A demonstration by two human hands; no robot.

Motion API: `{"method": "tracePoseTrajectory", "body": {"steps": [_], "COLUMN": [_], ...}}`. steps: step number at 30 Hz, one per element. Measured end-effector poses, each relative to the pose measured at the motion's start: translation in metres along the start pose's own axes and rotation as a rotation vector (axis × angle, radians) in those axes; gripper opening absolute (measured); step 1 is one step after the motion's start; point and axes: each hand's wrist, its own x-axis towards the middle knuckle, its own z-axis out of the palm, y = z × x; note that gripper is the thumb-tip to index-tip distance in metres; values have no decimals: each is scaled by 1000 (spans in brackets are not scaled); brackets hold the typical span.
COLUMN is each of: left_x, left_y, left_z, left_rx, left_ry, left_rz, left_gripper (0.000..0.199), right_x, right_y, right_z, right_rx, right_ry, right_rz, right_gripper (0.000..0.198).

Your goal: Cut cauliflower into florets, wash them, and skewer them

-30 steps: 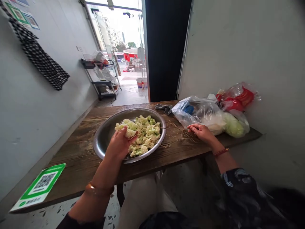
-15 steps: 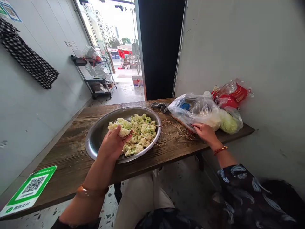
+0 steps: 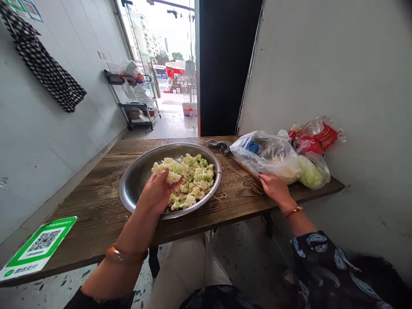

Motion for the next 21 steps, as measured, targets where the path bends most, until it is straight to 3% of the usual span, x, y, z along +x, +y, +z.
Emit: {"method": "tracePoseTrajectory", "body": {"steps": [5,13,21], "left_x": [-2,-2,-2], "left_y": [0,0,-1], "left_z": [0,-2,0], "left_rx": [-1,11,-54], "left_ry": [-28,-4,-42], "left_rz": [6,-34,-16], "left_gripper": [7,8,7], "right_x": [12,49,48], "right_y": [-34,-38,-53], "right_z": [5,20,26], "right_rx": [6,-82,92], "right_ry": [-112,-122,-162], "right_rz": [-132,86,-60], "right_gripper": [37,28,37]}}
